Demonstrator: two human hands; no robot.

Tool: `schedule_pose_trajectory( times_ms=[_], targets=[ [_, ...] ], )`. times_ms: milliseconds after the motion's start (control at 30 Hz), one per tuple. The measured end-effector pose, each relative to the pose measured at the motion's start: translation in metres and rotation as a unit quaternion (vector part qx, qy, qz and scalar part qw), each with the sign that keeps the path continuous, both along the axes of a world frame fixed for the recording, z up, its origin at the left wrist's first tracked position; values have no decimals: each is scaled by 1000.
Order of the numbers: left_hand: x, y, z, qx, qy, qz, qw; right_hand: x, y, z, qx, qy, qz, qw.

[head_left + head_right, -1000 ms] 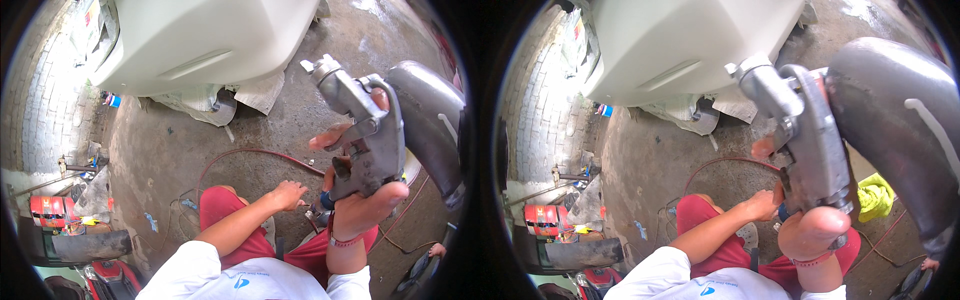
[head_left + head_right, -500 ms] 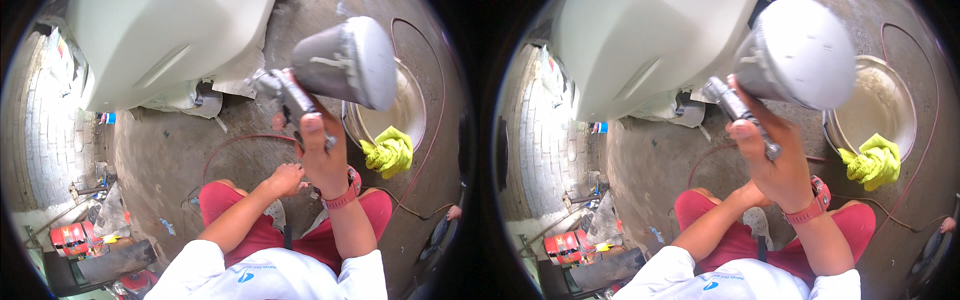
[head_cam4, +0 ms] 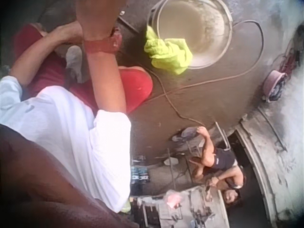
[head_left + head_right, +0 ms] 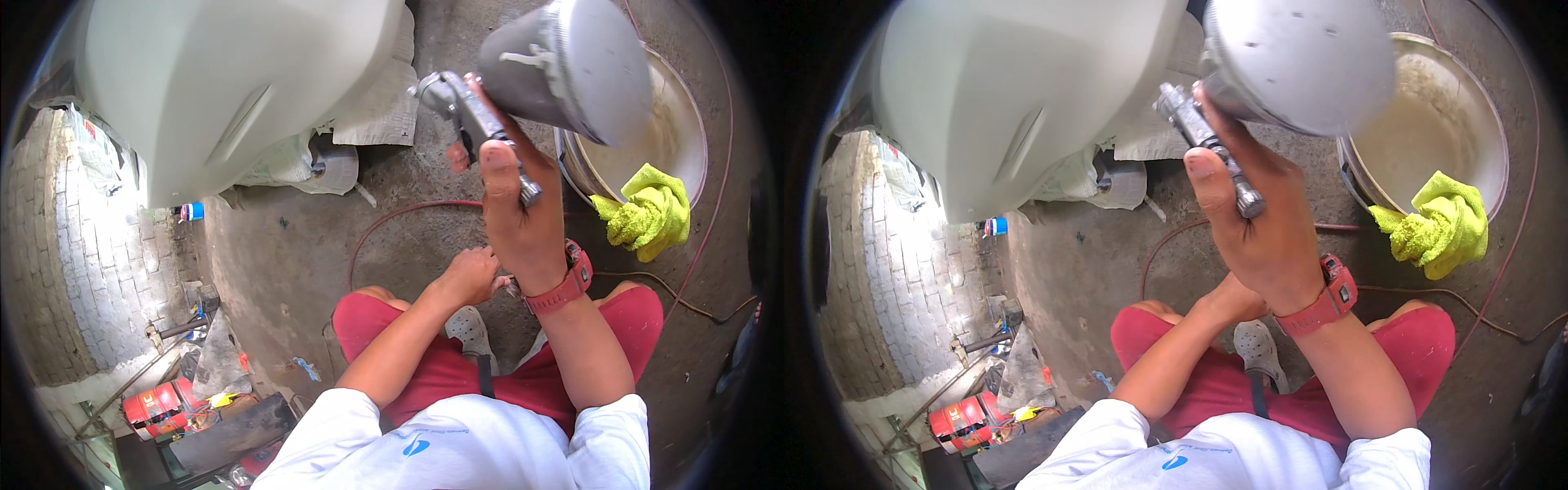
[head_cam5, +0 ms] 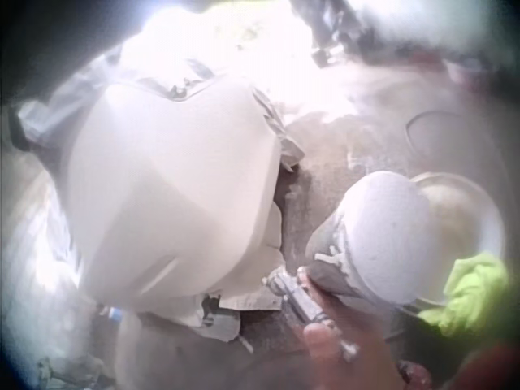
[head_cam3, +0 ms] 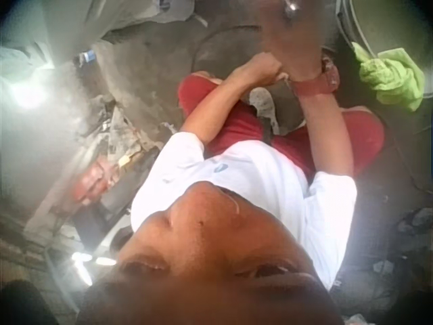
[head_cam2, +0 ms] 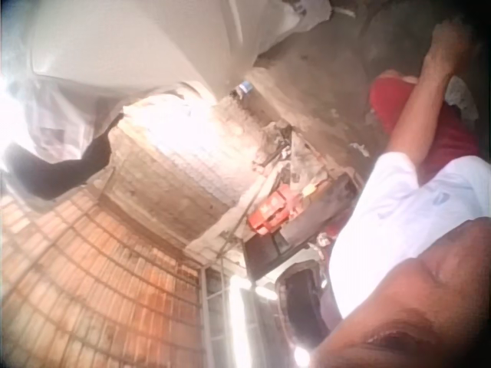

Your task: The person uses a spray gun to apply white paint to a car part, then switches to sanding the surface with a sanding block. The person handles the spray gun, paint bucket, and sanding block during the process.

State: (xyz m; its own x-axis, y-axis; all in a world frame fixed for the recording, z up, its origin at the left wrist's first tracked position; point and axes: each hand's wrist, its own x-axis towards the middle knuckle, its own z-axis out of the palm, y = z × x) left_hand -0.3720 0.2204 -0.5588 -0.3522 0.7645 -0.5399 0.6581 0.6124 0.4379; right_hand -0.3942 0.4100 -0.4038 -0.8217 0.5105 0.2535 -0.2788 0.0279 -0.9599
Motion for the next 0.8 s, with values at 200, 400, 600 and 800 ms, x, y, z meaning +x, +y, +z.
schedule_pose_trajectory(
  times_ms=[200, 400, 600, 800],
  targets=[
    [-2, 4, -2, 20, -19, 8, 1000, 6, -1, 3, -59, 11, 46, 997],
    [-6, 16, -16, 189, -94, 82, 974, 1, -10, 4, -94, 49, 160, 981],
    [-7, 19, -17, 215, -119, 110, 963, -1, -9, 12, -142, 34, 242, 959],
    [-8, 12, -14, 150, -94, 73, 982, -8, 3, 20, -83, 91, 165, 979]
  ],
)
